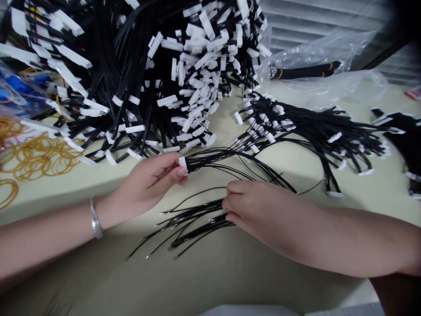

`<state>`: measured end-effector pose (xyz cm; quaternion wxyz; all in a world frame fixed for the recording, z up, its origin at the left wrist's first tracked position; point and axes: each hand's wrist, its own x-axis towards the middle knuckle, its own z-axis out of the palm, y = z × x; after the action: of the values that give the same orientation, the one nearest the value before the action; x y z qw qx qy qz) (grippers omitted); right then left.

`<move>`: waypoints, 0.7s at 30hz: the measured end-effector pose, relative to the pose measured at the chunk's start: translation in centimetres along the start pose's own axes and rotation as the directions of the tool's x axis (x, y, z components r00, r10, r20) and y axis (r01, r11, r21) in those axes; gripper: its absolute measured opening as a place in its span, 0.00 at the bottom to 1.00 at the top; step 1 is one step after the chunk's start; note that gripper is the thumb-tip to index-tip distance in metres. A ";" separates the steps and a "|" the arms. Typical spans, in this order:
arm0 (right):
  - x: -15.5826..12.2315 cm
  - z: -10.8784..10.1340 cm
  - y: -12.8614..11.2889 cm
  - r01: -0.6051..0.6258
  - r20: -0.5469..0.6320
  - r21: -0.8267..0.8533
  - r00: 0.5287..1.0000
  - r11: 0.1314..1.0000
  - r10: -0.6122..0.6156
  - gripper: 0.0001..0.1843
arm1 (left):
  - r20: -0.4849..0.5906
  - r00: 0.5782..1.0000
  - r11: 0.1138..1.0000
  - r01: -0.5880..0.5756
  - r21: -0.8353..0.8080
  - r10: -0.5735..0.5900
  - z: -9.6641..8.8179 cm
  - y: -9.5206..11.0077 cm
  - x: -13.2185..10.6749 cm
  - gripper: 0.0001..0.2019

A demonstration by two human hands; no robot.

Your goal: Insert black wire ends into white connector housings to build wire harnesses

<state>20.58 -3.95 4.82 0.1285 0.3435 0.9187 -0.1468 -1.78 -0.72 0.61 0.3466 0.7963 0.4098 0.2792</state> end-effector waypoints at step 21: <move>-0.1 0.4 0.0 -0.019 0.038 0.211 0.999 0.977 0.011 0.08 | 0.001 1.000 1.000 -0.013 0.010 0.013 0.0 0.0 -0.2 0.11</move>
<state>20.71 -4.19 4.50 0.1094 0.3592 0.8928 -0.2487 -1.89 -0.88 0.64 0.3409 0.8007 0.4060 0.2790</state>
